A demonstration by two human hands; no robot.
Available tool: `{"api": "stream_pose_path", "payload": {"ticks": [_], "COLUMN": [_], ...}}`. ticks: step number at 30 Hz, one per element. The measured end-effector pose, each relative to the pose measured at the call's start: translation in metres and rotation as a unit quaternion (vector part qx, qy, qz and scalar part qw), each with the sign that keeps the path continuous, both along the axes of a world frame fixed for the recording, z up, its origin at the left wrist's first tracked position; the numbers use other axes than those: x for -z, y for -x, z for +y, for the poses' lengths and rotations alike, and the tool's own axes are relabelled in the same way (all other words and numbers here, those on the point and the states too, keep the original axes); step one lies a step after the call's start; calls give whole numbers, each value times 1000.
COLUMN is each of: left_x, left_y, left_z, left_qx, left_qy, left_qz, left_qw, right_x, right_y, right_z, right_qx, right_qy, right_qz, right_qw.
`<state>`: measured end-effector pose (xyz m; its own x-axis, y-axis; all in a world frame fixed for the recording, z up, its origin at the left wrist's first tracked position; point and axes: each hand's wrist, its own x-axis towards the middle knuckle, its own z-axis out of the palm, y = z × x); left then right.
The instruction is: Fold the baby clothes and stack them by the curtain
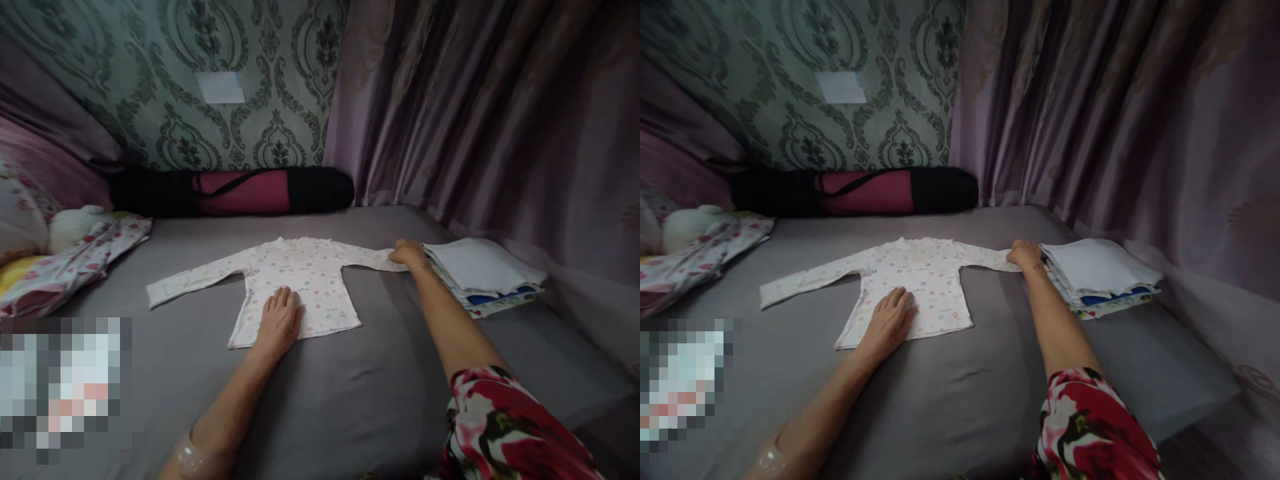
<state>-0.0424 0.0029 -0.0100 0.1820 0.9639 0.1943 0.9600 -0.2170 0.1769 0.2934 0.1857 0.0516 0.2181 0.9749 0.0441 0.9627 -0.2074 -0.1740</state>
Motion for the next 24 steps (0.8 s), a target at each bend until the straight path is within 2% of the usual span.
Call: {"api": "stream_pose_path", "payload": {"ticks": [3,6,9,11,14,16,20,22,24], "left_x": [-4,-15,-32,-42,-48,-47,-34,-27,-20], "left_y": [-2,-1,2,4,2,-5,-31,-45,-56], "left_z": [-2,-1,12,30,65,91,140,162,179], "left_qx": [1,10,18,26,44,58,116,146,167], "left_qy": [5,25,88,122,99,74,71,72,79], "left_qz": [3,9,9,-23,-87,-111,-129,-118,-97], "left_qw": [1000,1000,996,992,990,989,982,980,978], "right_x": [-11,-17,-20,-23,-26,-28,-29,-31,-32], "right_y": [7,27,55,72,84,84,73,66,58], "right_z": [7,12,13,12,10,10,10,10,10], "right_qx": [12,9,17,25,34,34,5,-9,-8], "right_qy": [27,-45,-98,-123,-151,-162,-165,-157,-151], "right_qz": [111,267,360,439,557,605,674,689,685], "right_qw": [993,962,928,890,816,779,720,707,712]}}
